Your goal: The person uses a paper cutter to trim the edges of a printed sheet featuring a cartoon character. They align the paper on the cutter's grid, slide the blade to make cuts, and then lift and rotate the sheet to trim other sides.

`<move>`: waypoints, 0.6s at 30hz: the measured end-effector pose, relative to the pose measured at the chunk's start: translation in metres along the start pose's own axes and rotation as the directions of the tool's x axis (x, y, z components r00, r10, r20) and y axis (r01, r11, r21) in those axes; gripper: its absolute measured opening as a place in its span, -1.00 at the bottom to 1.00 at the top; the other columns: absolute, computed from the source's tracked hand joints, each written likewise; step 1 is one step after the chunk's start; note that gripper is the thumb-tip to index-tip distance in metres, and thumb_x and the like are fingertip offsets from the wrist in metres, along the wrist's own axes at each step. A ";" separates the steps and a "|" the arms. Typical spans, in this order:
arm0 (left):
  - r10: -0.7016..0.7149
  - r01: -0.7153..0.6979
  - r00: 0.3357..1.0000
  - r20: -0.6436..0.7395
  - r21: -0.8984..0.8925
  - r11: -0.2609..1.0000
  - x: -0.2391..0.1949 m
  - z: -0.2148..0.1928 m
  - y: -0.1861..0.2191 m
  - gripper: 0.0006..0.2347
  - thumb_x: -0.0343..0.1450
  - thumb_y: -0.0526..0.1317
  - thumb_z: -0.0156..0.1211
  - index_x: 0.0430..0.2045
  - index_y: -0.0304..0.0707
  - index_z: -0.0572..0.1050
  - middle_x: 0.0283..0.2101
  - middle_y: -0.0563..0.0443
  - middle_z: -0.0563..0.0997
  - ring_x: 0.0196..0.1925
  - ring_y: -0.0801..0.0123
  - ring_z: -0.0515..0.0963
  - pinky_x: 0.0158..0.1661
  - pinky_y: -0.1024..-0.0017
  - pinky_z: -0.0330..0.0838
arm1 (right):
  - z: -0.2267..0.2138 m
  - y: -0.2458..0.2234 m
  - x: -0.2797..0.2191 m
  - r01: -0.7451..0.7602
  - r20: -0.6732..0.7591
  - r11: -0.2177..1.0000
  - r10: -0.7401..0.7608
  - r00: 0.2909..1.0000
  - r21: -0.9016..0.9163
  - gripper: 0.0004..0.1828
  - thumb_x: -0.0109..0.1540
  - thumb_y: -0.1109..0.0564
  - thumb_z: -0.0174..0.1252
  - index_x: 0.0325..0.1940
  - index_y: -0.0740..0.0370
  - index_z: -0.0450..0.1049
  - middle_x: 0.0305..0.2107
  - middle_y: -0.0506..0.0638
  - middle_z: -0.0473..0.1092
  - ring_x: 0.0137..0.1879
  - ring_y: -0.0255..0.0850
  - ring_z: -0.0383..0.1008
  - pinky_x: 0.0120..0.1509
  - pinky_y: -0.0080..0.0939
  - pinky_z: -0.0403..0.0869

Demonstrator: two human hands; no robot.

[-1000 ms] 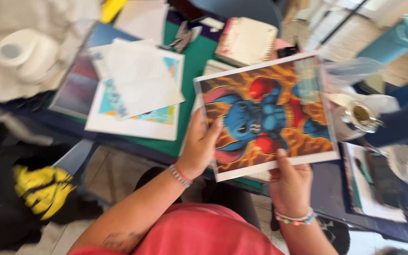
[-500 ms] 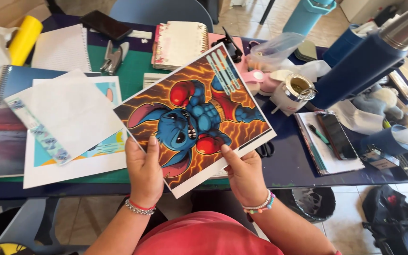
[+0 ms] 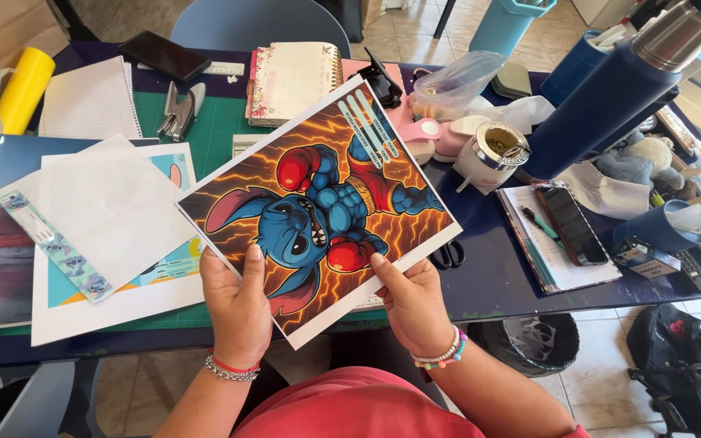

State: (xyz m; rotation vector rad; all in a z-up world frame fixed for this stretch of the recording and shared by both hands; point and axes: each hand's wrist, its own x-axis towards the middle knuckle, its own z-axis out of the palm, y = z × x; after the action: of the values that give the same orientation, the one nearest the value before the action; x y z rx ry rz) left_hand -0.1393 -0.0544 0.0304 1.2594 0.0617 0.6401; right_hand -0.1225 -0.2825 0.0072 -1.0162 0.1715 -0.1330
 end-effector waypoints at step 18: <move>-0.055 0.054 0.998 0.033 0.022 0.998 -0.002 0.007 0.018 -0.80 0.55 -0.23 0.05 0.05 -0.15 0.37 0.06 0.11 0.50 0.16 0.45 0.44 0.32 0.41 0.30 | 0.028 -0.045 -0.024 0.206 0.243 0.898 -0.115 0.963 -0.388 -0.59 0.29 0.17 0.27 -0.66 0.18 0.43 -0.71 -0.23 0.21 -0.50 -0.39 0.12 -0.38 -0.31 0.20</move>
State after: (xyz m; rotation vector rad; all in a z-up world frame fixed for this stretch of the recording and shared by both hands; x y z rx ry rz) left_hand -0.1463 -0.0585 0.0485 1.2843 0.0743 0.5724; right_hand -0.1412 -0.2782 0.0616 -1.4594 -0.0902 -0.1403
